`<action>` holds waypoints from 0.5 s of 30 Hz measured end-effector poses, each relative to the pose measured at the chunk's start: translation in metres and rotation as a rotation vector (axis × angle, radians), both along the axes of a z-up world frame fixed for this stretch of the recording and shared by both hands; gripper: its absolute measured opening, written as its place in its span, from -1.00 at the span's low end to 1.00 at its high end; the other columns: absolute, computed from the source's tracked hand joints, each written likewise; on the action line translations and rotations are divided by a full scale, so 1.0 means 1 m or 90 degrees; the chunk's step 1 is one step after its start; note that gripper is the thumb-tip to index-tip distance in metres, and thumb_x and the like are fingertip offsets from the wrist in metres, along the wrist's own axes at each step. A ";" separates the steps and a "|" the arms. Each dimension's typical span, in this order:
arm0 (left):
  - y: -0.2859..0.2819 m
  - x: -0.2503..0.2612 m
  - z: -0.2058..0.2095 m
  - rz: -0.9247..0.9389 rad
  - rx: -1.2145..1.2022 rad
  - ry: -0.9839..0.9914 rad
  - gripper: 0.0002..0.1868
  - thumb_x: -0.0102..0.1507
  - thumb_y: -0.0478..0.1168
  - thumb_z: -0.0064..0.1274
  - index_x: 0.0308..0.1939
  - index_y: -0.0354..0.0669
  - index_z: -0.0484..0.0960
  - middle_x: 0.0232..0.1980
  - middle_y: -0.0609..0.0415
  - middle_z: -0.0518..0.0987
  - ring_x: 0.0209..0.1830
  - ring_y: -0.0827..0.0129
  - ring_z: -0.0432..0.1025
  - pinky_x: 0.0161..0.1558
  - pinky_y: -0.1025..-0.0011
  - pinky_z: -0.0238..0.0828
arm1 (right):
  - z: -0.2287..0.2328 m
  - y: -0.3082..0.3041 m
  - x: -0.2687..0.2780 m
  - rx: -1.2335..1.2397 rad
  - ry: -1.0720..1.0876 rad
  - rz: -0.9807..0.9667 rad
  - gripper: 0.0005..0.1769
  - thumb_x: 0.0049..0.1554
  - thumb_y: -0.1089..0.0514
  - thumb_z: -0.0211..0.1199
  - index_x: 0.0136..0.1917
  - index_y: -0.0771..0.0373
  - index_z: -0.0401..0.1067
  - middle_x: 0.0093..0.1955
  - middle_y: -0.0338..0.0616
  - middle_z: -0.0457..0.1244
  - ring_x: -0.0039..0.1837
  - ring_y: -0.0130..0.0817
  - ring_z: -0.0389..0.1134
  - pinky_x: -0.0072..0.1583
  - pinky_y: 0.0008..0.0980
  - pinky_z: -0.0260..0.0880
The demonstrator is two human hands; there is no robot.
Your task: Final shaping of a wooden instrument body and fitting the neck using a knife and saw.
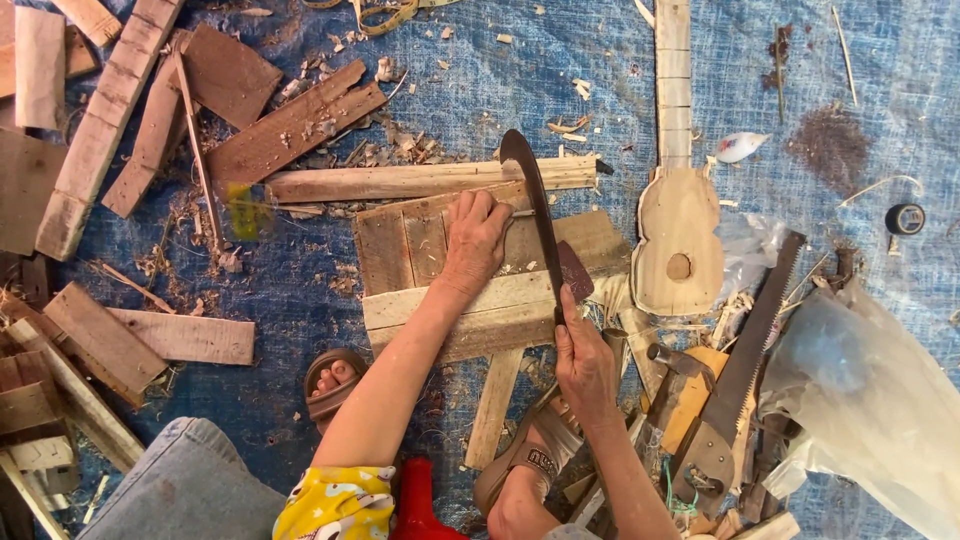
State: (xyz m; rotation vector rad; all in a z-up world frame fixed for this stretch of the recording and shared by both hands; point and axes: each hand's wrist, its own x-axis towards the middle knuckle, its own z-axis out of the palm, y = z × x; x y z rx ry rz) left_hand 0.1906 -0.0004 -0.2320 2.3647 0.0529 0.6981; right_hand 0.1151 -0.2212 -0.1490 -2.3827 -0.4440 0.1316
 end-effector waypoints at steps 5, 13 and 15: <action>-0.002 0.001 0.002 -0.010 -0.003 0.016 -0.97 0.27 -0.25 0.11 -0.24 -0.06 0.58 -0.31 0.13 0.29 -0.18 0.17 0.30 -0.12 0.28 0.22 | 0.007 0.005 0.005 -0.022 -0.005 0.009 -0.47 0.34 0.02 -0.03 0.56 -0.15 0.26 -0.33 0.05 0.30 -0.34 -0.05 0.35 -0.23 -0.19 0.39; -0.003 0.001 -0.010 -0.015 0.003 0.016 -0.97 0.28 -0.26 0.10 -0.24 -0.08 0.56 -0.30 0.11 0.28 -0.21 0.14 0.29 -0.17 0.27 0.24 | 0.010 -0.003 0.003 -0.014 -0.026 0.000 -0.45 0.38 0.11 -0.09 0.62 0.03 0.16 -0.33 -0.08 0.24 -0.34 -0.34 0.23 -0.25 -0.40 0.35; -0.003 0.000 -0.005 -0.018 0.004 0.015 -0.98 0.28 -0.26 0.09 -0.24 -0.08 0.56 -0.30 0.11 0.28 -0.20 0.14 0.29 -0.17 0.27 0.24 | 0.010 -0.003 0.008 -0.037 -0.006 0.017 -0.43 0.37 0.13 -0.08 0.63 0.05 0.13 -0.34 -0.14 0.22 -0.36 -0.41 0.20 -0.27 -0.48 0.32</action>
